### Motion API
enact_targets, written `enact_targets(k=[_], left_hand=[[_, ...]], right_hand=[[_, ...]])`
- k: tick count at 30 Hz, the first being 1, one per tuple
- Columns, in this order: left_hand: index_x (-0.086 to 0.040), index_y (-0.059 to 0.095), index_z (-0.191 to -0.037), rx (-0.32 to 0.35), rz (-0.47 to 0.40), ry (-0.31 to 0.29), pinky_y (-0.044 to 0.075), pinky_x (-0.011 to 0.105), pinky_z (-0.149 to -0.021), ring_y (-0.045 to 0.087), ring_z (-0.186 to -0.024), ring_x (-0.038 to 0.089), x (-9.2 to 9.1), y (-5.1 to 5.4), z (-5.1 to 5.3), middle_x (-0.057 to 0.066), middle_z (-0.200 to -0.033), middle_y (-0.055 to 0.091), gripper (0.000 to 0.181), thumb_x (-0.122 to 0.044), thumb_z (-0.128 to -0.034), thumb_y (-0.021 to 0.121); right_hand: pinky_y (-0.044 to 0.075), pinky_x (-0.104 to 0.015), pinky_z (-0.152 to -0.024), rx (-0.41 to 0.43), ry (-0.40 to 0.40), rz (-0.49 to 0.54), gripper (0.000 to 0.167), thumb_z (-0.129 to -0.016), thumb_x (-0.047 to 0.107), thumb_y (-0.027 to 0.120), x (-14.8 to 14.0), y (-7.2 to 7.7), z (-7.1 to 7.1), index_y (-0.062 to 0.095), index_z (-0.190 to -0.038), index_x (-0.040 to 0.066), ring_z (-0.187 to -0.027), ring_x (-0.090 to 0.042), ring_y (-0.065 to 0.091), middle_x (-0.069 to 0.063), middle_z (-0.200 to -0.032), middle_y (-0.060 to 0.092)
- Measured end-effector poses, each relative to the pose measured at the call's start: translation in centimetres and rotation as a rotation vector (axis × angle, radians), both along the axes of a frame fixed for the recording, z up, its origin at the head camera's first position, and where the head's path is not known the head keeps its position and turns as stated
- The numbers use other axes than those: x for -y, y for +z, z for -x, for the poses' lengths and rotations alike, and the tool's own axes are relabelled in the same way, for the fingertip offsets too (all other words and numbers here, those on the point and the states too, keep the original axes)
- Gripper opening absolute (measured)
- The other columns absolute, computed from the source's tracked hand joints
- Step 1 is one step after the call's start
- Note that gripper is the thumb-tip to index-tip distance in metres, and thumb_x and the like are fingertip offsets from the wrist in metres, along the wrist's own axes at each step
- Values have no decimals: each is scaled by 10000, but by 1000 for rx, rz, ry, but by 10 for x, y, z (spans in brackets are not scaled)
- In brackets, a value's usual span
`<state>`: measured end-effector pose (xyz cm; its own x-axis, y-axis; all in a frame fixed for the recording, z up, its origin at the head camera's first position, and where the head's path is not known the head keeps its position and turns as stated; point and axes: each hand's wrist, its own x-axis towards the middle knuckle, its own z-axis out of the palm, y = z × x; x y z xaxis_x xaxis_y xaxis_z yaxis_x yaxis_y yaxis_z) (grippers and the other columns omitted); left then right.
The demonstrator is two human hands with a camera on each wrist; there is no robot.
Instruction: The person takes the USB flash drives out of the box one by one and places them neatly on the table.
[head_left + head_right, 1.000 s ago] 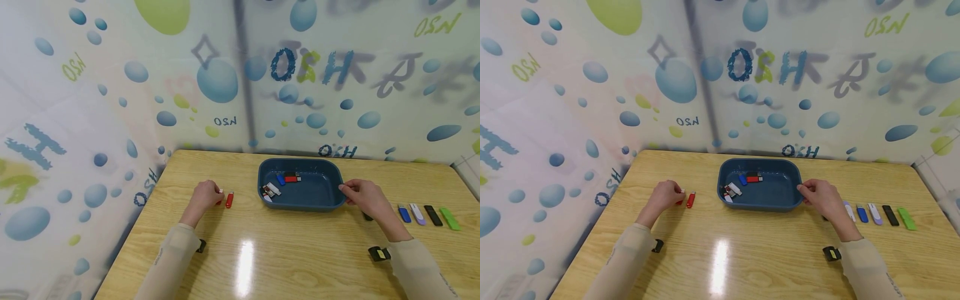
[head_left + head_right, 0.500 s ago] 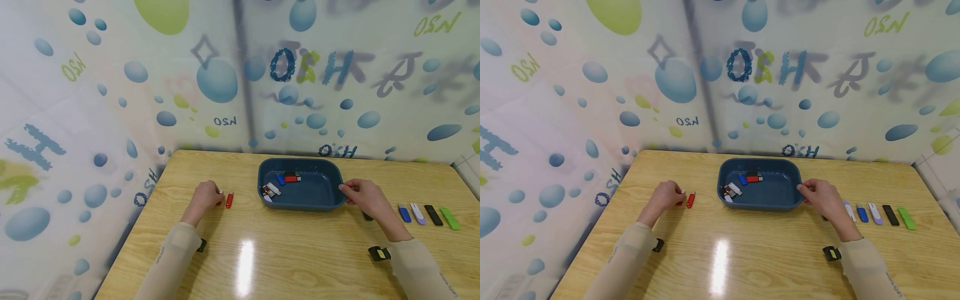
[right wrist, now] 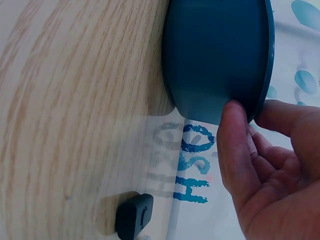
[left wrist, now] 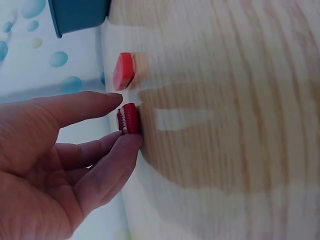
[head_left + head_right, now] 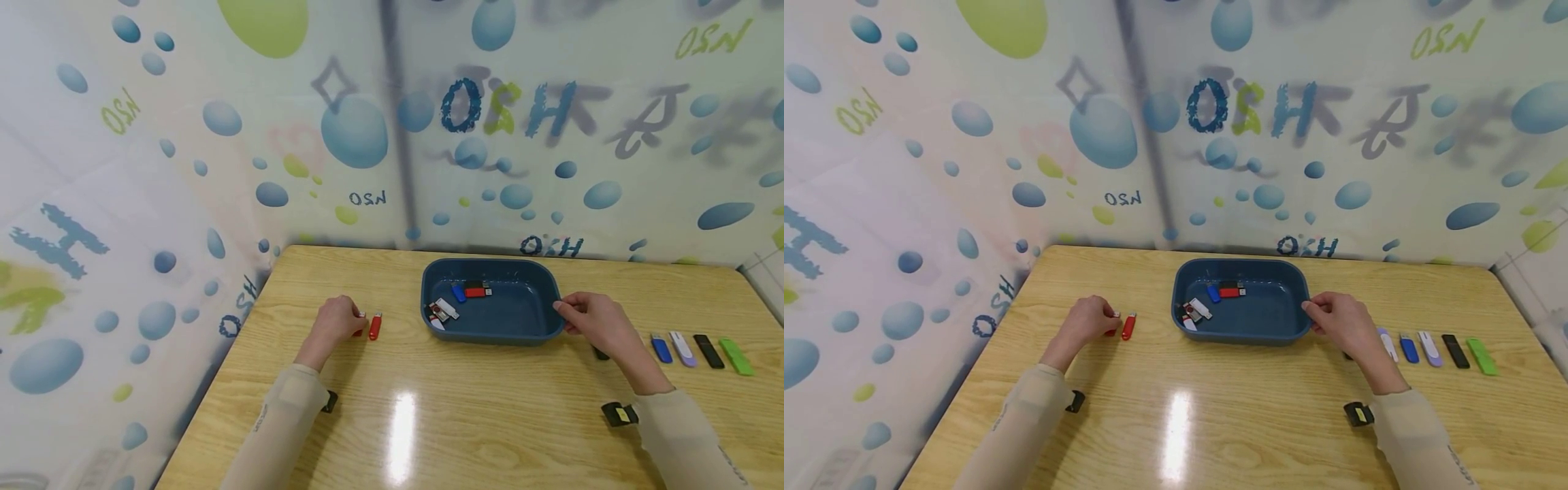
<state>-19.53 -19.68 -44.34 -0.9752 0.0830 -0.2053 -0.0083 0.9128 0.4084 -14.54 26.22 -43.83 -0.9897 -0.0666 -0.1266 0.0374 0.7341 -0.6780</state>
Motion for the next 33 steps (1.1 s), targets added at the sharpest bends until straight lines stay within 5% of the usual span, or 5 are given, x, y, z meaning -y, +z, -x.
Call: enact_targets(k=[6, 11, 15, 25, 33], left_hand=[[-27, 644, -629, 17, -30, 30, 303, 254, -487, 359, -503, 127, -1, 6, 1, -2, -520, 449, 343, -175, -926, 732], [49, 737, -949, -91, -5, 1, 551, 369, -711, 620, -751, 224, -6, 16, 2, 109, -848, 692, 244, -193, -917, 746], [53, 715, -1166, -165, -34, -67, 559, 472, -882, 678, -969, 324, -19, 28, 1, 178, -1071, 723, 335, -202, -950, 743], [-5, 732, -1153, -334, -100, -260, 555, 435, -867, 659, -959, 264, -75, 53, -3, 135, -1064, 720, 274, -187, -950, 766], [-32, 728, -1180, -291, -82, -350, 565, 388, -891, 655, -981, 236, -117, 55, -1, 117, -1126, 713, 277, -228, -985, 731]], right_hand=[[578, -345, -665, 3, -4, 2, 459, -1078, 326, 559, 0, 0, 0, 645, -1191, -110, -764, -211, 705, -47, -848, 727], [580, -346, -667, 1, -3, 1, 469, -1079, 339, 556, 0, 0, 0, 648, -1194, -107, -770, -217, 709, -46, -851, 730], [585, -352, -671, 1, -6, 2, 469, -1078, 335, 558, 0, -1, 1, 646, -1197, -110, -771, -222, 710, -52, -859, 730], [598, -370, -684, 2, 3, 8, 472, -1082, 333, 554, 0, 0, 1, 639, -1201, -115, -778, -235, 717, -65, -858, 730], [587, -353, -673, -1, 1, 2, 459, -1079, 327, 559, 1, 0, 0, 647, -1192, -109, -771, -221, 713, -48, -854, 730]])
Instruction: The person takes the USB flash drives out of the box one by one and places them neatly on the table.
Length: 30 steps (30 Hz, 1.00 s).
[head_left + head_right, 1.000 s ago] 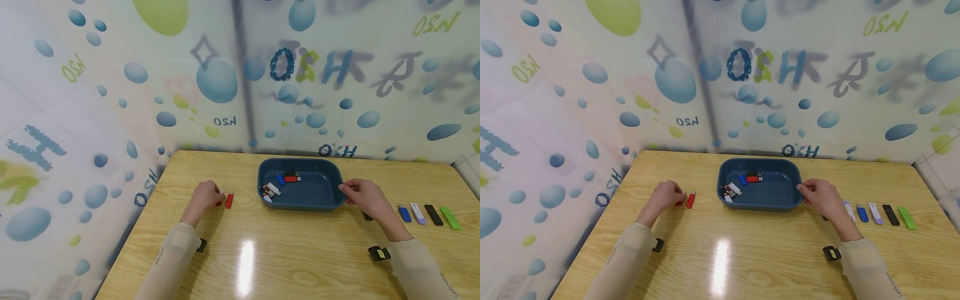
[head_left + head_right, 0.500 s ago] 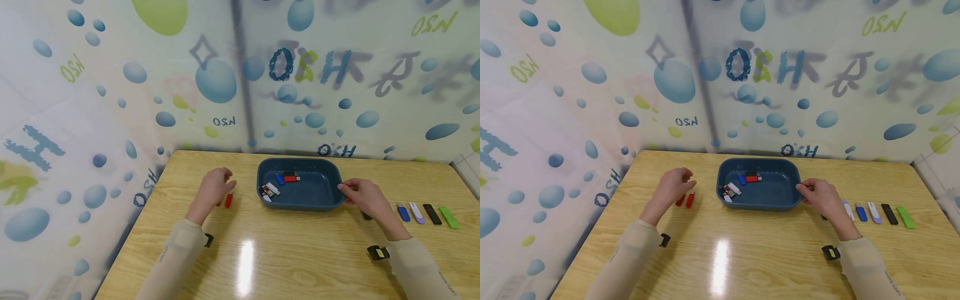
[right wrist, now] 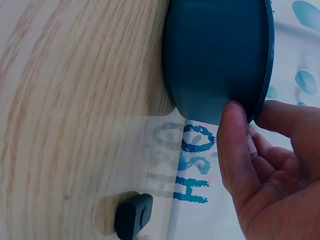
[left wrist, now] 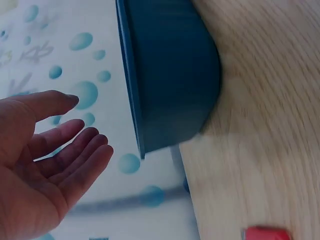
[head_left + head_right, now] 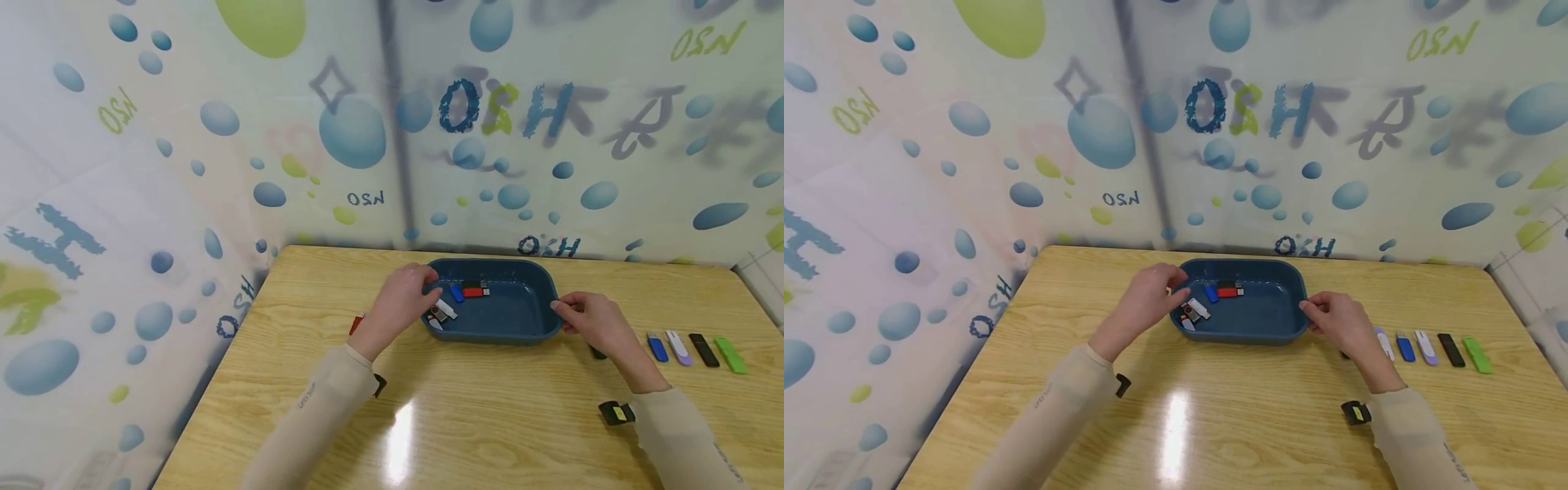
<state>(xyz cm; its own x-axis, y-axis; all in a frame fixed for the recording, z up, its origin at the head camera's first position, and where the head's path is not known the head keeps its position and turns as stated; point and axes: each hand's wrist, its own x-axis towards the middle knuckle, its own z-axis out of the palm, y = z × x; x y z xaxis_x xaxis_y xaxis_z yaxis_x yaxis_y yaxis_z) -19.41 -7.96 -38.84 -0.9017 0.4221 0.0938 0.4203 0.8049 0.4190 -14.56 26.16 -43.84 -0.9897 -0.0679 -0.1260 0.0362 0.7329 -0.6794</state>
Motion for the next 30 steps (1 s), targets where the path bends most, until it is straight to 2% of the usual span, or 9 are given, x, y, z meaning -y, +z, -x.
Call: enact_targets(k=[7, 10, 17, 23, 26, 30], left_hand=[[-43, 717, -1214, 22, 142, -14, 555, 347, -934, 665, -1041, 219, -30, -7, 5, 85, -1151, 716, 319, -289, -1014, 685], [-43, 709, -1194, 26, 178, -9, 564, 331, -897, 658, -1016, 211, -39, -11, 9, 79, -1117, 706, 304, -289, -1018, 678], [-65, 676, -979, 59, 238, -4, 507, 292, -693, 566, -810, 185, -53, -23, 25, 46, -867, 607, 212, -268, -1037, 650], [-95, 584, -714, 88, 268, -2, 427, 249, -501, 534, -558, 160, -61, -34, 37, 12, -613, 486, 349, -194, -1046, 620], [-106, 547, -694, 91, 273, 16, 423, 255, -483, 525, -515, 154, -65, -38, 41, 8, -585, 457, 362, -165, -1046, 608], [-102, 592, -731, 106, 271, 50, 467, 269, -517, 551, -549, 150, -69, -42, 45, 17, -621, 524, 321, -184, -1040, 622]], right_hand=[[605, -388, -689, 4, -3, 0, 465, -1080, 326, 558, 0, 0, 0, 640, -1200, -117, -771, -228, 717, -49, -850, 732], [608, -397, -689, 7, -5, -1, 461, -1081, 317, 560, 0, 0, -1, 637, -1198, -122, -768, -235, 719, -62, -853, 735], [609, -399, -685, 11, -6, -9, 462, -1084, 307, 557, -1, 1, 0, 632, -1199, -133, -766, -239, 719, -82, -859, 736], [583, -453, -719, -18, 12, -65, 431, -1076, 288, 561, 0, 2, 0, 656, -1204, -113, -761, -231, 704, -35, -820, 723], [572, -494, -739, -31, 19, -93, 470, -1077, 301, 551, 1, 3, 2, 639, -1260, -123, -762, -231, 694, -44, -829, 725], [576, -480, -719, -30, 8, -106, 516, -1074, 333, 548, 3, 4, 3, 627, -1282, -133, -764, -222, 695, -100, -882, 743]])
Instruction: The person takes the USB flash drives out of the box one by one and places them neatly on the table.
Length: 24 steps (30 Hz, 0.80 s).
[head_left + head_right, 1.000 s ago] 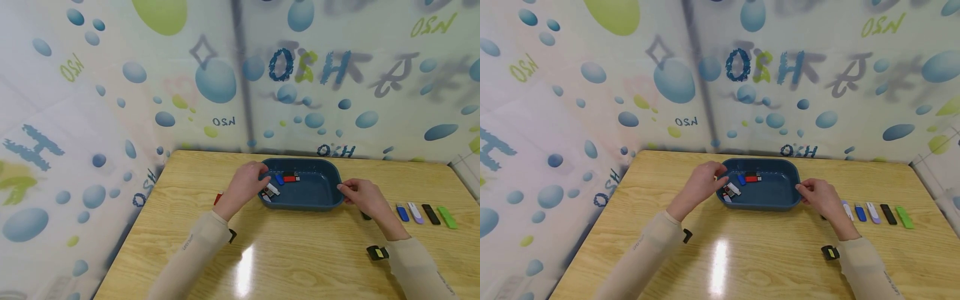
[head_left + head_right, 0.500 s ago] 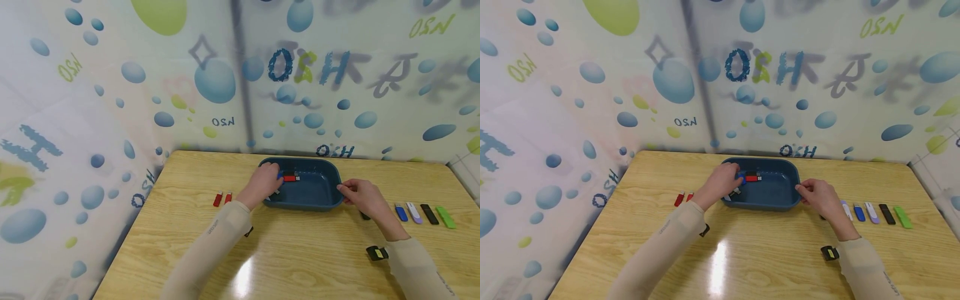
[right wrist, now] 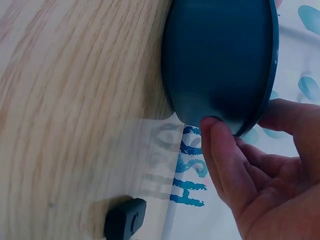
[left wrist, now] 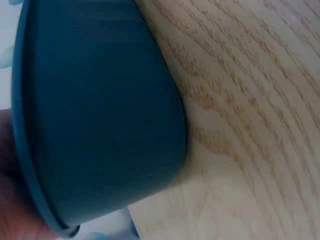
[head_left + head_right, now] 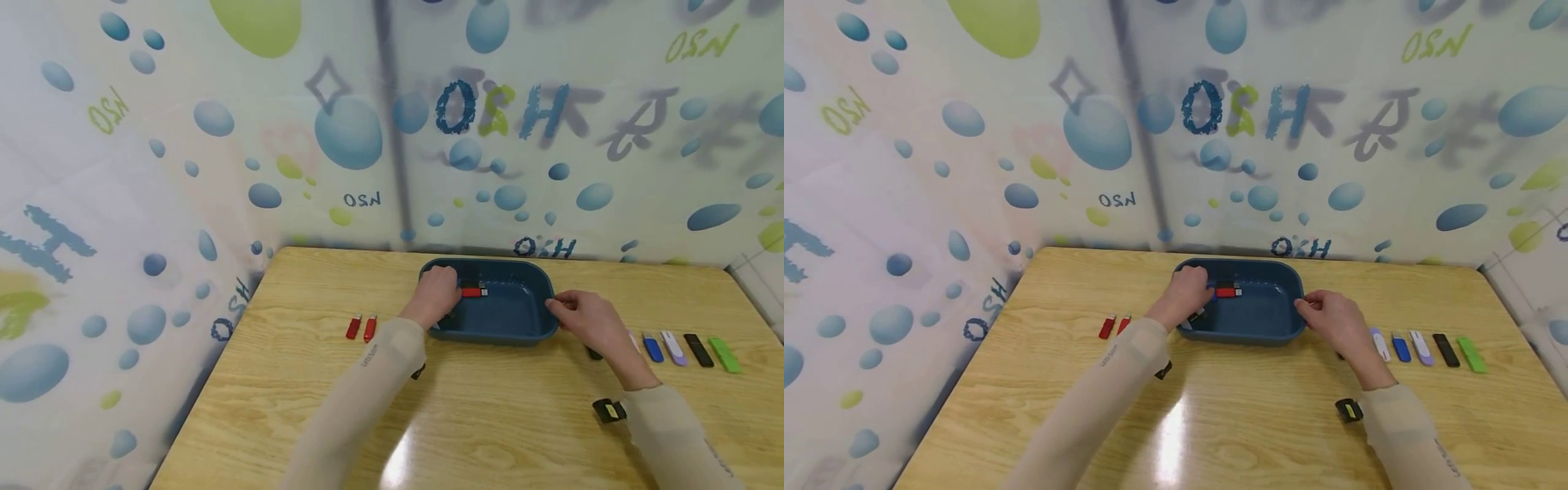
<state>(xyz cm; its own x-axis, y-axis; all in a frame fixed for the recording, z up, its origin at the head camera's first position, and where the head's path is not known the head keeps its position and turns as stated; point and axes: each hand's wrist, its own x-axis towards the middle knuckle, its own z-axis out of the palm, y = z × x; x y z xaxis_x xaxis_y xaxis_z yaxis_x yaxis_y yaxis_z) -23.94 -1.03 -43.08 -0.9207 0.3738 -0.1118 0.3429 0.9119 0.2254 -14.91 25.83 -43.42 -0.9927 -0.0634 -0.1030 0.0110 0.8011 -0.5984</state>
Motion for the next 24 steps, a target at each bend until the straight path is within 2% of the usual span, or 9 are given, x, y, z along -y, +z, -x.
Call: enact_targets(k=[3, 6, 9, 15, 24], left_hand=[[-92, 649, -769, 15, -4, 20, 508, 271, -526, 592, -559, 153, -2, -3, 1, 30, -651, 596, 303, -229, -1040, 638], [-88, 687, -811, 3, 10, 30, 535, 271, -549, 610, -577, 150, -6, -5, 3, 33, -683, 632, 286, -260, -1037, 651], [-90, 698, -837, -10, 32, 43, 533, 268, -560, 597, -580, 143, -10, -8, 5, 27, -679, 621, 258, -248, -1036, 651], [-108, 676, -826, 8, 43, 81, 478, 246, -483, 570, -523, 134, -14, -13, 9, 14, -615, 566, 246, -184, -1049, 606], [-90, 737, -905, -27, 58, 66, 525, 252, -521, 613, -569, 136, -17, -15, 8, 38, -716, 663, 204, -151, -1046, 602]], right_hand=[[585, -465, -705, 3, -3, -3, 507, -1072, 325, 553, 2, 0, 0, 634, -1267, -136, -766, -224, 706, -143, -923, 749], [588, -476, -706, 3, 4, -4, 478, -1073, 288, 551, 3, 0, 1, 635, -1259, -144, -765, -236, 712, -169, -932, 744], [592, -483, -711, 2, 12, -1, 457, -1071, 264, 552, 3, 1, 1, 639, -1254, -146, -767, -244, 719, -177, -935, 743], [587, -470, -695, -12, 27, -11, 413, -1064, 237, 555, 4, 2, 1, 667, -1213, -131, -751, -234, 713, -116, -867, 736], [594, -488, -717, -5, 29, -11, 410, -1068, 230, 550, 4, 1, 1, 664, -1217, -134, -770, -256, 726, -162, -910, 742]])
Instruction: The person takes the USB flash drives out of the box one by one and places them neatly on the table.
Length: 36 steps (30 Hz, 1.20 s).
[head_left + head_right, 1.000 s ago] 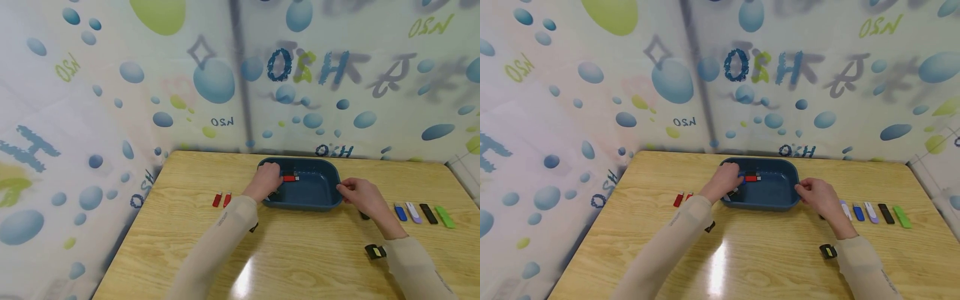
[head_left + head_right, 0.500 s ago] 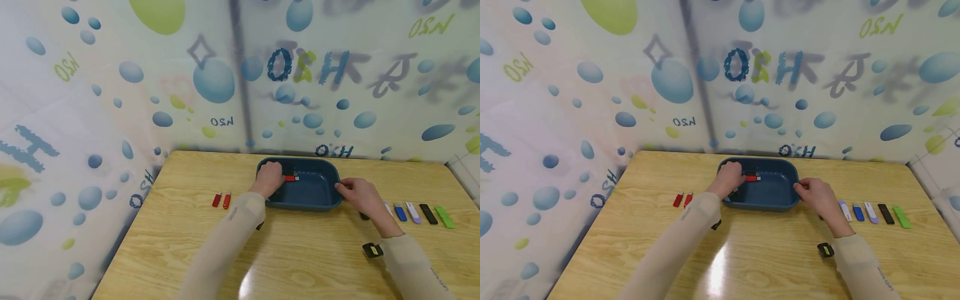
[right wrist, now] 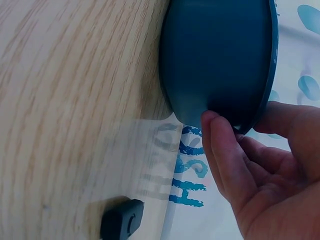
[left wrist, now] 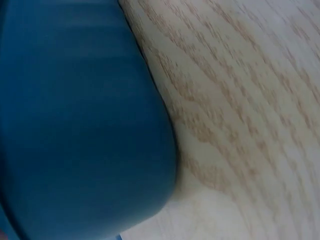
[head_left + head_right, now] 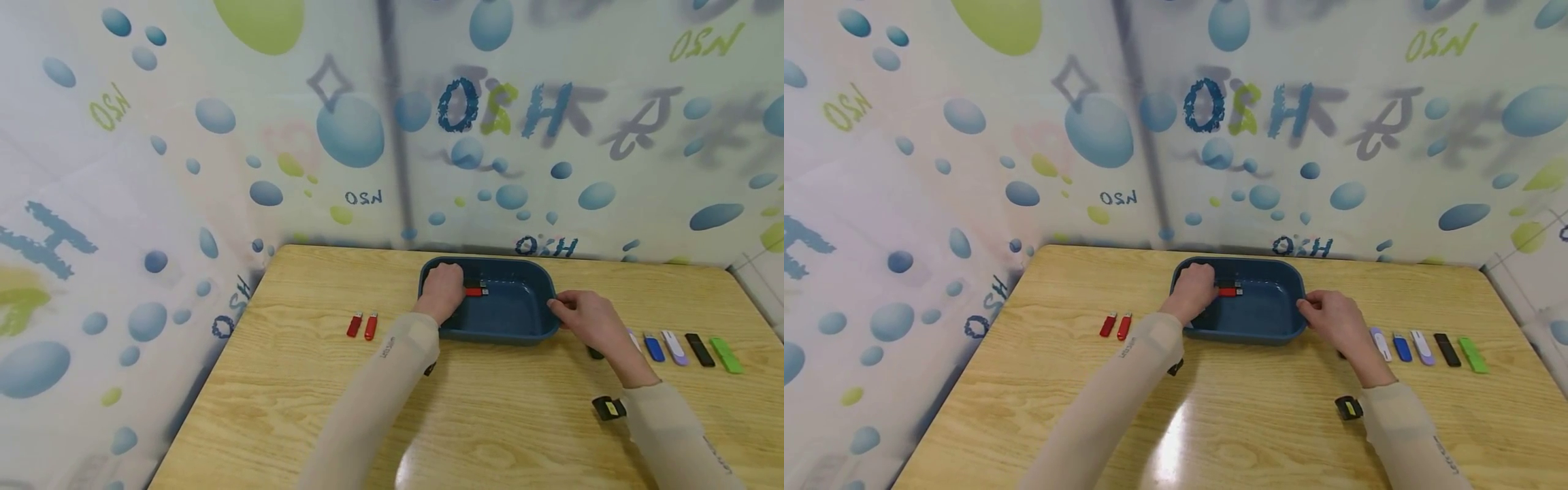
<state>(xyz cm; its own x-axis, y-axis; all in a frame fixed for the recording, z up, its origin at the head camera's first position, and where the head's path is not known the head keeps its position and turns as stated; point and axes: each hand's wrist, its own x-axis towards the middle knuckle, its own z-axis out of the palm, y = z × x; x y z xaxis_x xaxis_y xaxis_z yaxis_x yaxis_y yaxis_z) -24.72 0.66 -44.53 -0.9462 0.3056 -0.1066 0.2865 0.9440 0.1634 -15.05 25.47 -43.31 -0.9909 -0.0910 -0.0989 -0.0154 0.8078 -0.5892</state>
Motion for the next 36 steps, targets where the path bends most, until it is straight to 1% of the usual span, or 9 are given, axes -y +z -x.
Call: enact_targets(k=[5, 7, 10, 14, 21, 25, 28, 32, 36], left_hand=[[-86, 762, -958, 4, 30, -9, 588, 277, -616, 688, -691, 154, -1, 3, -3, 53, -834, 731, 176, -140, -1039, 615], [-86, 768, -981, 16, 42, -19, 595, 282, -645, 703, -735, 161, 0, 4, -4, 55, -879, 745, 167, -133, -1039, 618], [-92, 768, -1029, 39, 60, -40, 586, 276, -652, 699, -765, 160, 0, 5, -6, 55, -941, 751, 160, -119, -1042, 612], [-99, 760, -1054, 60, 69, -63, 561, 266, -632, 674, -748, 153, 0, 5, -8, 54, -968, 745, 172, -97, -1052, 588], [-107, 759, -1065, 51, 81, -64, 571, 272, -619, 675, -722, 156, 2, 5, -10, 48, -959, 747, 181, -107, -1060, 578], [-104, 760, -1072, 50, 79, -55, 575, 282, -615, 673, -706, 164, 3, 4, -10, 54, -959, 749, 164, -120, -1047, 599], [-99, 768, -1060, 53, 62, -43, 576, 292, -609, 664, -682, 166, 4, 3, -11, 54, -943, 752, 138, -145, -1024, 643], [-108, 763, -971, 57, 27, -28, 566, 296, -585, 638, -634, 160, 6, 5, -11, 33, -860, 733, 101, -188, -988, 703], [-127, 714, -842, 55, -18, -27, 526, 286, -537, 612, -590, 159, 7, 10, -14, 10, -748, 682, 160, -199, -984, 710]], right_hand=[[598, -492, -727, -1, 6, 12, 436, -1077, 242, 547, -2, -1, 0, 644, -1245, -148, -793, -283, 737, -231, -987, 736], [597, -487, -722, -5, 6, 12, 440, -1078, 245, 546, -3, -2, 0, 642, -1248, -149, -793, -282, 735, -232, -990, 735], [593, -478, -714, -11, 5, 7, 440, -1076, 252, 549, -4, -3, 0, 648, -1245, -142, -784, -267, 731, -205, -965, 740], [590, -484, -713, -11, 6, 10, 443, -1074, 254, 551, -5, -3, 0, 648, -1242, -144, -782, -269, 730, -195, -953, 741], [592, -484, -720, -5, 2, 12, 449, -1072, 253, 555, -3, -3, 0, 639, -1251, -151, -793, -270, 729, -216, -980, 737], [594, -491, -726, -2, 2, 13, 454, -1071, 250, 554, -3, -4, 0, 631, -1257, -157, -797, -278, 732, -234, -996, 733], [595, -495, -732, -3, 2, 14, 461, -1071, 250, 555, -3, -4, 0, 625, -1265, -161, -798, -281, 735, -250, -1014, 731], [596, -504, -742, 0, 6, 14, 471, -1074, 253, 550, -3, -4, 0, 616, -1277, -166, -807, -289, 738, -271, -1042, 725], [598, -506, -743, 5, 10, 17, 471, -1079, 248, 543, -4, -4, 0, 607, -1285, -171, -814, -296, 740, -281, -1054, 722]])
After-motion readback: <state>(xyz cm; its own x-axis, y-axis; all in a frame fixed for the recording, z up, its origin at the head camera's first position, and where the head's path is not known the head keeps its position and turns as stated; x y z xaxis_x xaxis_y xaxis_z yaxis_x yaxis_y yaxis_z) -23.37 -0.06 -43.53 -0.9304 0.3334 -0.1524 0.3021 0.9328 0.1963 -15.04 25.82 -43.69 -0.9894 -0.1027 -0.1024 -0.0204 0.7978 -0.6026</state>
